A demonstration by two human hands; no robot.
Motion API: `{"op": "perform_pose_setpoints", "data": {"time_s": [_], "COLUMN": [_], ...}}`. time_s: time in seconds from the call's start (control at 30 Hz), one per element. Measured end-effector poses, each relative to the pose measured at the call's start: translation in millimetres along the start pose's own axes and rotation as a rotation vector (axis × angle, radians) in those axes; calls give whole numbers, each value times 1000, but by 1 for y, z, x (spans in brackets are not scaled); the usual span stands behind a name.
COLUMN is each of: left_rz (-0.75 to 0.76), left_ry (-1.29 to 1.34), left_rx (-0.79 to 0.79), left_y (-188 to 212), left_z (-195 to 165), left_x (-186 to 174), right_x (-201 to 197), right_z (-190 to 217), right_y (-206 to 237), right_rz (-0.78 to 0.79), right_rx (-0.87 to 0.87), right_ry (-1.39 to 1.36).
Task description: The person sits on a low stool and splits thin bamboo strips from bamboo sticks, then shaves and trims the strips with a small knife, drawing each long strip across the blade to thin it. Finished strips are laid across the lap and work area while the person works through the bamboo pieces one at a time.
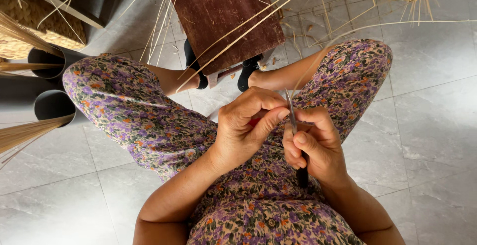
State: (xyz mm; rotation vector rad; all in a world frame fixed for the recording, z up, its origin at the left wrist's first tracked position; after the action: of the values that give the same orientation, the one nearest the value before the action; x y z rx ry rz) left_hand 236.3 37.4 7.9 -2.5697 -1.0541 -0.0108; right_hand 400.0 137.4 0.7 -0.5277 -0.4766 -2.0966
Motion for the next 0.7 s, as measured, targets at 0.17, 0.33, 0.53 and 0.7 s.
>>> {"op": "perform_pose_setpoints", "data": {"time_s": [0.17,0.33,0.53,0.7], "left_rz": [-51,-14,-27,-51], "left_ry": [-148,-77,-77,-63], "left_rx": [29,-99,-21,-3], "left_y": [1,-1,-1,-1], "left_z": [-2,-7,-12,-9], "left_x": [0,-3,-3,-2], "right_x": [0,-1,2,10], "right_z": [-3,-2,0,4], "right_y": [-4,-5,-3,-5], "right_rz": [36,43,17,1], "right_rx": [44,53,43,44], "right_ry": [-40,-102,-42,47]}}
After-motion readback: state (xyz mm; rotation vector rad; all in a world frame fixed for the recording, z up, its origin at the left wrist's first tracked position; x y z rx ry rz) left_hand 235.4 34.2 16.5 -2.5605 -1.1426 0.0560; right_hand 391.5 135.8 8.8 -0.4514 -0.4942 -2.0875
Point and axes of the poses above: each hand's wrist, its own y-axis away from the middle knuckle, its own x-axis out of the palm, z = x × y, the point moved 1 cm from there along -y, towards the middle knuckle, and after that the axes turned 9 degrees about -z, right-handed, at the moved point
